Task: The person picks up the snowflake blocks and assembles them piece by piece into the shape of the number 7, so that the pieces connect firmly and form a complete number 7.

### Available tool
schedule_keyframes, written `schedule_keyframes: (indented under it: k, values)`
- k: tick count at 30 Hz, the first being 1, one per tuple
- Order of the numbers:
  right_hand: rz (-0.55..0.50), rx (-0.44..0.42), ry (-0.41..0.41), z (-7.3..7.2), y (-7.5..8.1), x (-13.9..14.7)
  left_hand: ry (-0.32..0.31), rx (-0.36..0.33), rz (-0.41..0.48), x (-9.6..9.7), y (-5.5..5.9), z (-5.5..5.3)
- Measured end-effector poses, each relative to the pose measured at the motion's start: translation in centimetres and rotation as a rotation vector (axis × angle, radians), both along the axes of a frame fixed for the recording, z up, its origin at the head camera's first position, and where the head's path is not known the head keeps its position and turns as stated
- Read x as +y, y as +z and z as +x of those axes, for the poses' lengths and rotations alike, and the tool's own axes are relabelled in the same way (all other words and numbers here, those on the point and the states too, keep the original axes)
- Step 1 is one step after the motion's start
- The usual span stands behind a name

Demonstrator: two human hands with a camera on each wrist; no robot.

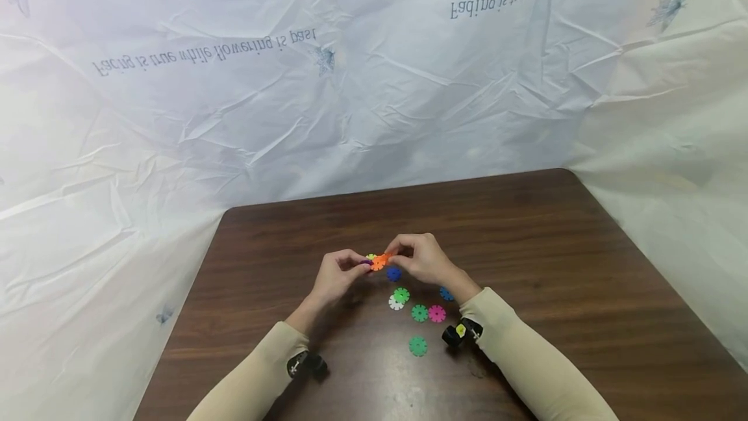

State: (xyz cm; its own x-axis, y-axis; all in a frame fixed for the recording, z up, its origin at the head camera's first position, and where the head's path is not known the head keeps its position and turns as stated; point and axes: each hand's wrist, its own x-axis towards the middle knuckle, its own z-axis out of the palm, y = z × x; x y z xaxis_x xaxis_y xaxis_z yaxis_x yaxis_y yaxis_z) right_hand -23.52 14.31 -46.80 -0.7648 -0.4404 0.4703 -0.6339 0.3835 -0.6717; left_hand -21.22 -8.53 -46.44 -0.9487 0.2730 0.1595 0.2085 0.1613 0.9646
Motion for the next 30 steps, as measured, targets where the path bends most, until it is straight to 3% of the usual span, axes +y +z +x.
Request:
schedule_keyframes:
  k: [3,12,20,26,30]
  values:
    - [-0.015,-0.006,0.0,0.1,-0.1,0.0,-0.016,0.015,0.006,0.0,1.0,0.6]
    - [-0.014,0.045,-0.01,0.1,0.2,0.5,-0.027,0.044,-0.003,-0.1,1.3,0.5]
    - [0.0,0.066,-0.003,0.1,0.4,1.1,-0.015,-0.035,0.088,-0.1,-1.3,-0.8]
    - [0.003,0.024,-0.002,0.1,0.3,1.3,-0.018,-0.041,0.076,-0.3,-1.0,-0.8]
    - [0.04,0.01,-0.009,-0.1,0.1,1.4,-0.015,-0.038,0.087,-0.5,-1.5,-1.2]
